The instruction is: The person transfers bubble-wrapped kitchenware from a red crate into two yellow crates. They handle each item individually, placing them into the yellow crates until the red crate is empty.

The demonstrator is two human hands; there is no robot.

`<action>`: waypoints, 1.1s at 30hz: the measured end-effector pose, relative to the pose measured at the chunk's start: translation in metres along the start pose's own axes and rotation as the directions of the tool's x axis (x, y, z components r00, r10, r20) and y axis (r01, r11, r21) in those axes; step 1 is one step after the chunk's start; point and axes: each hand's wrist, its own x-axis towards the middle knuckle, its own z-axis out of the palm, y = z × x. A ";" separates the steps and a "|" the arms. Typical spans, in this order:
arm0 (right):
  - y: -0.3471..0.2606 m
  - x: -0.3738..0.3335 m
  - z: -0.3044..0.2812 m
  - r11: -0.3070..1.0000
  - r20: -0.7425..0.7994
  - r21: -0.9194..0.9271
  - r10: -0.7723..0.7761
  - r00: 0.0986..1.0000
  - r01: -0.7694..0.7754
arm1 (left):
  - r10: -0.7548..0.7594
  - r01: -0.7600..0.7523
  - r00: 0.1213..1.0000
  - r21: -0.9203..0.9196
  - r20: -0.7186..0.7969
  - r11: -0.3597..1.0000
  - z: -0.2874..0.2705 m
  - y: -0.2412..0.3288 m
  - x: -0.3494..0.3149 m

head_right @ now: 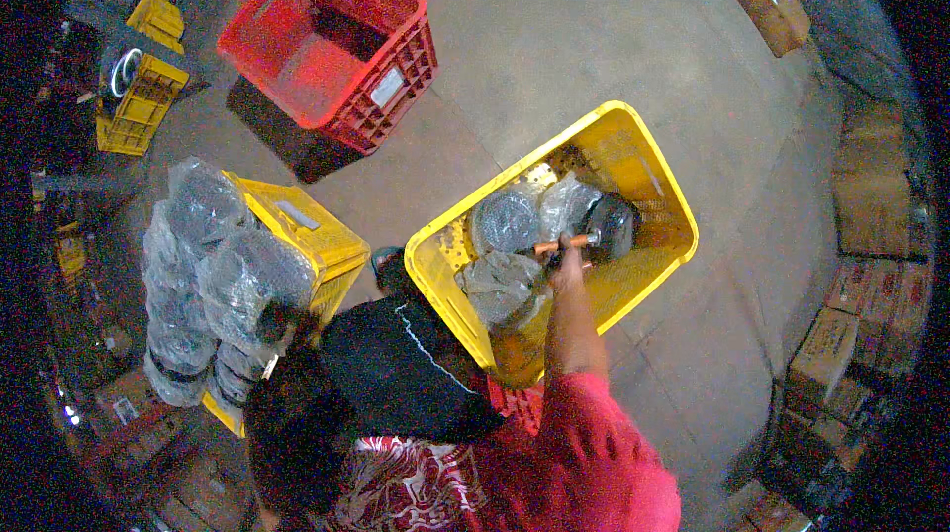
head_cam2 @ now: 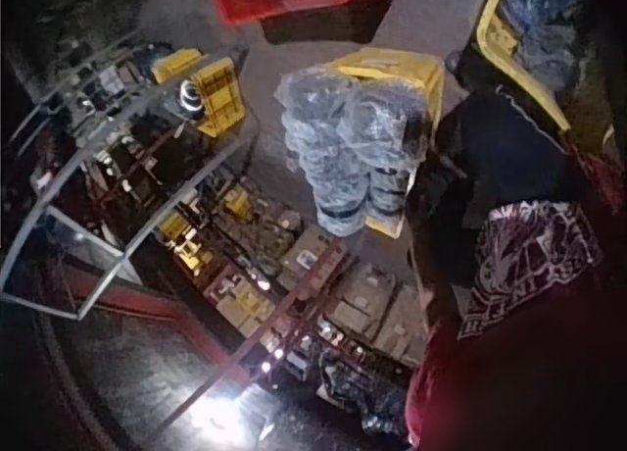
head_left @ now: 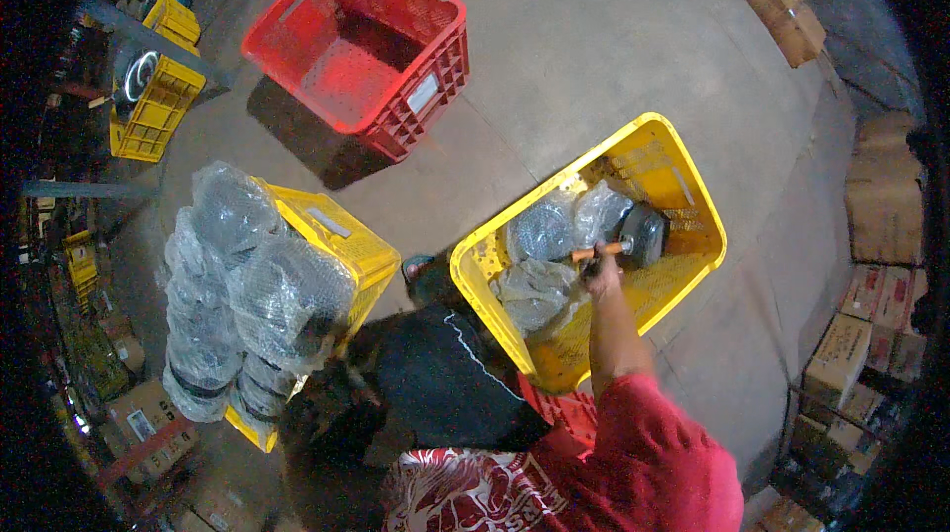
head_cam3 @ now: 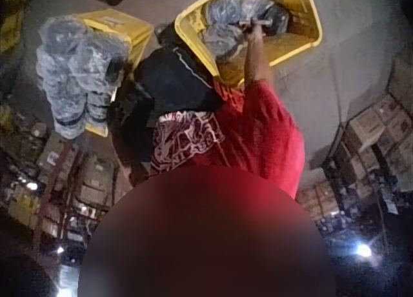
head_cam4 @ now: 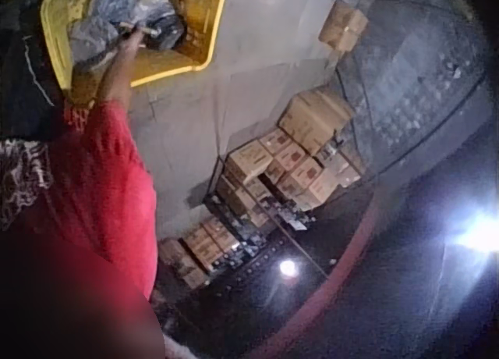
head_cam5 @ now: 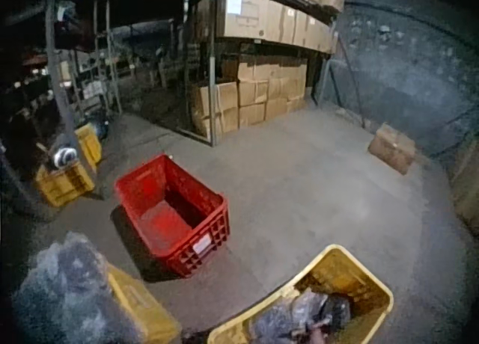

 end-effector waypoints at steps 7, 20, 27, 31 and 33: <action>0.007 -0.055 0.003 0.684 0.210 -0.628 -0.312 0.927 0.373 | 0.135 -0.138 0.990 -0.201 -0.025 0.970 -0.006 0.051 -0.001; 0.085 -0.395 0.294 -0.011 0.877 -0.171 0.453 0.157 0.985 | 0.609 -0.566 0.762 -0.682 -0.220 0.462 -0.065 0.291 -0.032; 0.216 -0.502 0.335 -0.263 0.716 0.322 0.697 -0.052 0.909 | 0.390 -0.444 0.846 -0.885 -0.362 0.142 -0.160 0.227 -0.077; 0.265 -0.483 0.313 -0.679 0.791 0.528 0.611 -0.006 0.511 | 0.296 -0.423 0.868 -0.906 -0.398 0.023 -0.156 0.157 -0.063; 0.277 -0.457 0.316 -0.794 0.783 0.411 0.559 0.272 0.449 | 0.208 -0.355 0.912 -0.934 -0.354 -0.032 -0.147 0.127 -0.047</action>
